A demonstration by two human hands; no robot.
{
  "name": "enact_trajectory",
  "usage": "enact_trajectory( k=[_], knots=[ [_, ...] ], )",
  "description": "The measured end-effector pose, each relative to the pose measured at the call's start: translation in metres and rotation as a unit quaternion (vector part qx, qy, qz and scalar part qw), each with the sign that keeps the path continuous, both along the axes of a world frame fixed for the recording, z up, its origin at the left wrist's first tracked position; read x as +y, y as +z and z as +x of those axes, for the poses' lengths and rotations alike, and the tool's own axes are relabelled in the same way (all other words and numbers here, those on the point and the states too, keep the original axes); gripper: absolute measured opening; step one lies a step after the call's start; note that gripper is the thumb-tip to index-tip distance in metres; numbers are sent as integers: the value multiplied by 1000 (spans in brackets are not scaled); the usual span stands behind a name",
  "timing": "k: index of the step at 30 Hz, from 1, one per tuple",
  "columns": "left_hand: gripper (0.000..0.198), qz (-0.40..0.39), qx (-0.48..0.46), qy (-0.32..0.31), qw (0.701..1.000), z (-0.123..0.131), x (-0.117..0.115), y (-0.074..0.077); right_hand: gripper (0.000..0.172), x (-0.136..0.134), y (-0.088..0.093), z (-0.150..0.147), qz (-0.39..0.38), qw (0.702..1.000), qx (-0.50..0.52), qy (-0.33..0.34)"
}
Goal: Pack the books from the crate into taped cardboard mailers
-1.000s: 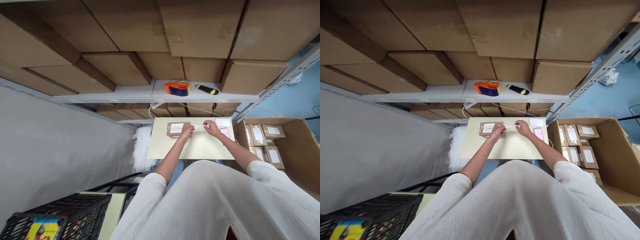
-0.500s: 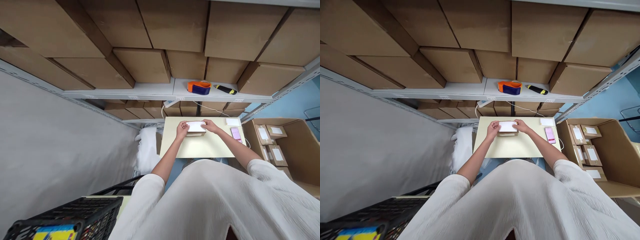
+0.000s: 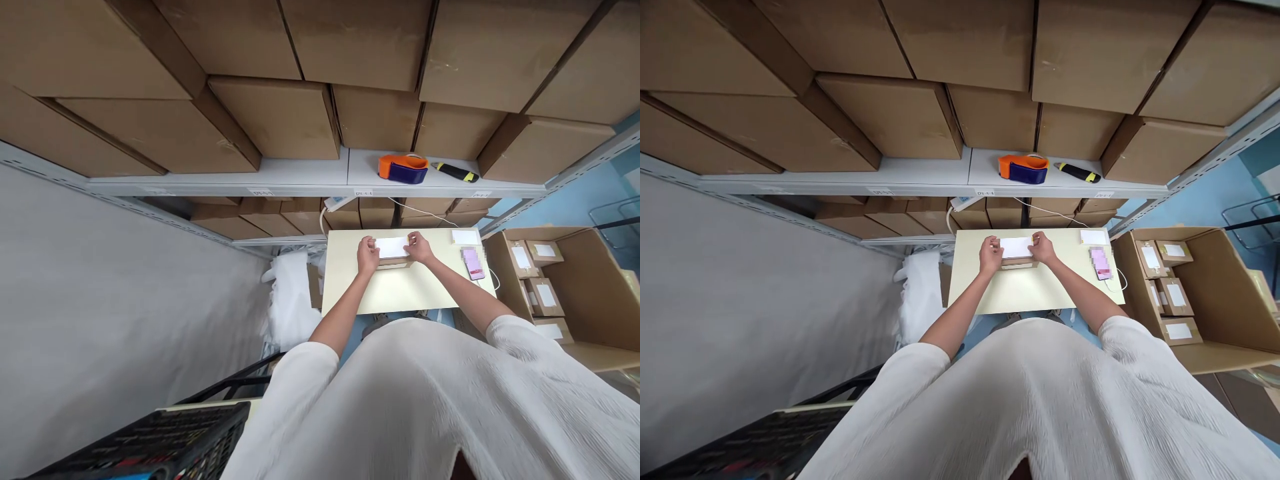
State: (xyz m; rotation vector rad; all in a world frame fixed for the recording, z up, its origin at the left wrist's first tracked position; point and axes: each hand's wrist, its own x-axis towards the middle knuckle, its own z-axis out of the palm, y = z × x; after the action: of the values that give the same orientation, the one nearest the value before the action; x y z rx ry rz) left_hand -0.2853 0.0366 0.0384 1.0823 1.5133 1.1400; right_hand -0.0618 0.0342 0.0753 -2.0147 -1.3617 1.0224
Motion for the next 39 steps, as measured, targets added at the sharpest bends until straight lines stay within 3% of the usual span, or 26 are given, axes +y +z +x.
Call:
enact_trajectory(
  k=[11, 18, 27, 35, 37, 39],
  knots=[
    [39, -29, 53, -38, 997, -3, -6, 2, 33, -1, -25, -8, 61, 997, -25, 35],
    [30, -21, 30, -31, 999, -4, -8, -2, 34, -2, -31, -10, 64, 994, -57, 61],
    [40, 2, 130, -96, 987, -5, -6, -9, 37, -3, -41, -10, 76, 986, -112, 99],
    [38, 36, 222, -133, 965, -5, -9, -7, 34, -9, -34, -16, 28, 974, -194, 114],
    [38, 55, 240, -133, 960, -7, -12, -4, 33, -12, -31, -15, 43, 967, -217, 126],
    [39, 82, 230, -171, 954, -10, -15, -4, 33, -17, -29, -14, 75, 956, -230, 163]
  ],
)
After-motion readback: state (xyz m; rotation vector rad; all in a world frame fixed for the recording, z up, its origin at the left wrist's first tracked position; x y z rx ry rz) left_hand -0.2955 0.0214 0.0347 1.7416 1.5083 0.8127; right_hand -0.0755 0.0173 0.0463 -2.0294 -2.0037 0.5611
